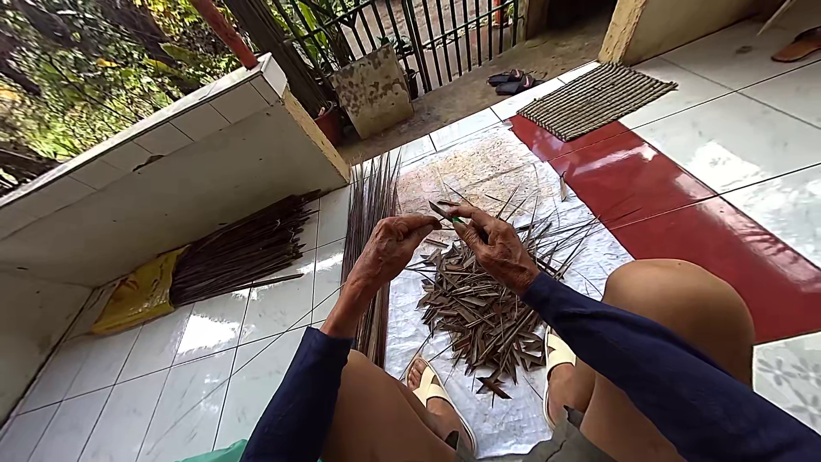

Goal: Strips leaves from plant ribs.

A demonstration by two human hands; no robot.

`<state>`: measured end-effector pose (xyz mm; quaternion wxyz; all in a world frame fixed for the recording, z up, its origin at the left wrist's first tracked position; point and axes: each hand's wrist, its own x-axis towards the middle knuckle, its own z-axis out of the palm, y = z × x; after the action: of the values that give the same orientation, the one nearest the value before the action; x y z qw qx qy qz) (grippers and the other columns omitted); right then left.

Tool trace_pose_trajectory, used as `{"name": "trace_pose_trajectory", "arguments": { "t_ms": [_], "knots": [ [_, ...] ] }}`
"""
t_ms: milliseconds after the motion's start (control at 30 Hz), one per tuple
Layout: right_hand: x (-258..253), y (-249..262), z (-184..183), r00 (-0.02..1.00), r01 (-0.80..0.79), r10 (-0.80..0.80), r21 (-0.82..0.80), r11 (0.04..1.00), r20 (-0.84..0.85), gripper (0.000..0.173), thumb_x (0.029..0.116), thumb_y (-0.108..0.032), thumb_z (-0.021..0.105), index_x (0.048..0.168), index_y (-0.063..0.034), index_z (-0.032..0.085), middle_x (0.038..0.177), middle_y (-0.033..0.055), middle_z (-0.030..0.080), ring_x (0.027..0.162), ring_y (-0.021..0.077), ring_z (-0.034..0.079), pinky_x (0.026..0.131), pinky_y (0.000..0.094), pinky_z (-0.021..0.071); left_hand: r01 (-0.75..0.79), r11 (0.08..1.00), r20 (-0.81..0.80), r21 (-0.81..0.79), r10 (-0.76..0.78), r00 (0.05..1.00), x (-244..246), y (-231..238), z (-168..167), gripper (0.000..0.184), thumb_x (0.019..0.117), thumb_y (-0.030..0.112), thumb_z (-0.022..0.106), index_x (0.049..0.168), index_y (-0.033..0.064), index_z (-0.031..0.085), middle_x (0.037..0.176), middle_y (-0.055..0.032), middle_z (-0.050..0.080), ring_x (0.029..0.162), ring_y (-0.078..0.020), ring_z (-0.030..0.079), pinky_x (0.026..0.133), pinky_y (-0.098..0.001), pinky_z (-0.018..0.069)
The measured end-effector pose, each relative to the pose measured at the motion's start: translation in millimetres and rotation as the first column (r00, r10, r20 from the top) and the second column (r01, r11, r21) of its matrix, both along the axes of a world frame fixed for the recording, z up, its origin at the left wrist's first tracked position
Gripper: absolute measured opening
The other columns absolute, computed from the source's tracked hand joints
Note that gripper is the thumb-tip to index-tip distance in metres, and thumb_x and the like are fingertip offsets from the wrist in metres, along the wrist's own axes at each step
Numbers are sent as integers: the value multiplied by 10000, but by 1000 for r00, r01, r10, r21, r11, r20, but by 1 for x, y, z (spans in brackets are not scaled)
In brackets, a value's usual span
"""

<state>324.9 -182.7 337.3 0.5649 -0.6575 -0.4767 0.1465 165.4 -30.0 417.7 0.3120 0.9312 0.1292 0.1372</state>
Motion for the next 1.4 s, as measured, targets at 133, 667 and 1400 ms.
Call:
{"name": "trace_pose_trajectory", "arguments": {
  "t_ms": [133,667,1400],
  "knots": [
    [-1,-3,-19,995,80,-73,-103,991,73,337,1068,-406,511,1361,-323,656,700,7,571,553,172,518,533,437,478,18,988,-77,-151,-30,997,-10,11,1,228,1068,190,567,1142,156,780,961,44,747,745,-38,638,671,-234,524],
    [23,-4,12,995,6,-17,-114,993,-95,187,1002,-306,665,1054,-138,729,752,18,631,612,145,555,586,384,478,-43,915,-66,-401,17,998,-20,11,8,265,1087,193,529,1093,53,754,613,-48,563,497,-95,460,475,-219,380],
    [25,-1,9,859,99,-113,-54,994,-499,211,1048,-243,605,1059,-55,702,721,12,612,479,71,423,428,217,347,-204,892,310,404,76,948,2,12,-5,201,1019,262,654,1145,142,754,1068,-3,728,1056,-186,635,941,-378,510]
  ]
}}
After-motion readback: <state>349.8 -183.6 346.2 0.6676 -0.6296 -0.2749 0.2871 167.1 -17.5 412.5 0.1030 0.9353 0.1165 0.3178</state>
